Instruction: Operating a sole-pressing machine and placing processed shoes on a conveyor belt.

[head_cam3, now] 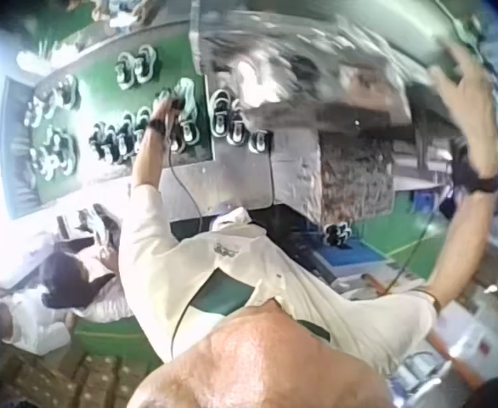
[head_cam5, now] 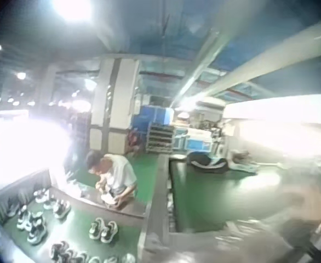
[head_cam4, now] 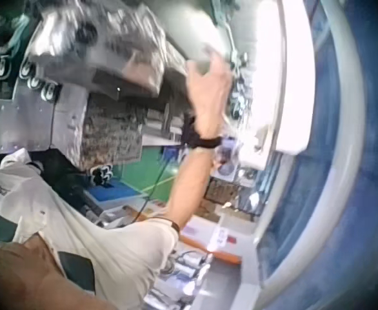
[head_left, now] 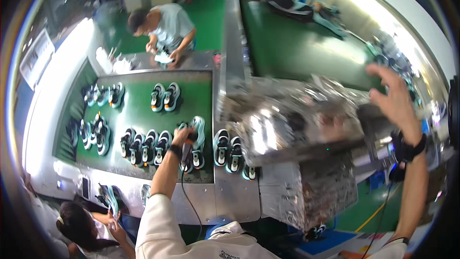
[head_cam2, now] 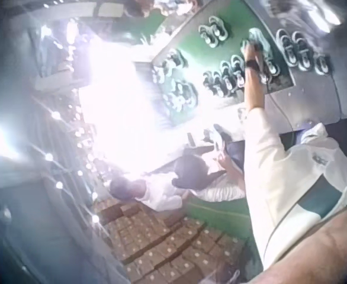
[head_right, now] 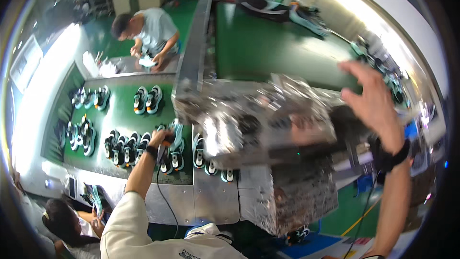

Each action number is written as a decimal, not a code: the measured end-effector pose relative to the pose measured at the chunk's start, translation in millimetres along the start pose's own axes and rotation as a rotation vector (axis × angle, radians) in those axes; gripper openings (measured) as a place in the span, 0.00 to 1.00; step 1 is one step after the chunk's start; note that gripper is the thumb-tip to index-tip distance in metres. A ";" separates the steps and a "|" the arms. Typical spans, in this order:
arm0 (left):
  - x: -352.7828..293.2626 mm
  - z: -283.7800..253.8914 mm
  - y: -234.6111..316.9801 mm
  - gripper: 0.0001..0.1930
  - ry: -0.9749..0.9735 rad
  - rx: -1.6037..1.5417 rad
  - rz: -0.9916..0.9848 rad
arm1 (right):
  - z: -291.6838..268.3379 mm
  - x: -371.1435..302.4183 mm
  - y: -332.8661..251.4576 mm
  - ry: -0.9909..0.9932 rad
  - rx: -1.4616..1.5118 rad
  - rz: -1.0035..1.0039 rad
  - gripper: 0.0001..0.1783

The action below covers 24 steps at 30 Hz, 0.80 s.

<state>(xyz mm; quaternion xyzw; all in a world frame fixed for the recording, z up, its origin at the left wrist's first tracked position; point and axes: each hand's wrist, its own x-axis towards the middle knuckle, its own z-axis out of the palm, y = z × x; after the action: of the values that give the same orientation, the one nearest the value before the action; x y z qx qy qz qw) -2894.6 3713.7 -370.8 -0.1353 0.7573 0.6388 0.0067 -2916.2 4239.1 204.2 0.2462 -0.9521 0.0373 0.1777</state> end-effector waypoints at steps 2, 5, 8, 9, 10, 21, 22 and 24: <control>65.3 13.8 18.0 0.10 0.017 0.439 -0.142 | 19.7 88.0 7.4 -0.085 -0.099 -0.144 0.34; 138.1 20.4 16.1 0.09 0.162 0.011 -0.225 | 74.4 206.5 5.3 -0.104 -0.051 -0.329 0.41; 184.2 26.9 39.9 0.17 0.346 -0.018 -0.340 | 139.4 294.9 -8.5 -0.054 -0.105 -0.361 0.45; 196.7 29.2 44.3 0.20 0.388 0.139 -0.297 | 154.9 316.9 -13.6 -0.058 -0.191 -0.363 0.45; 216.5 34.6 38.3 0.22 0.419 0.252 -0.292 | 169.2 333.3 -15.6 0.004 -0.206 -0.416 0.42; 184.8 87.7 -7.9 0.43 0.450 0.122 0.172 | 172.1 313.8 49.6 0.118 -0.138 0.107 0.23; 161.8 114.7 26.3 0.41 0.352 0.045 0.262 | 143.5 293.6 90.8 0.071 -0.123 0.131 0.22; 84.3 139.3 51.9 0.34 0.285 -0.233 0.180 | 148.4 258.6 120.2 0.031 -0.078 0.114 0.29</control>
<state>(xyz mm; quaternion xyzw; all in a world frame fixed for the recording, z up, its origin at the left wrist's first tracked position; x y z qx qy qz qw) -3009.6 3839.9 -361.7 -0.1560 0.6808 0.6943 -0.1736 -3232.6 4203.0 159.8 0.1838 -0.9624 0.0142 0.1996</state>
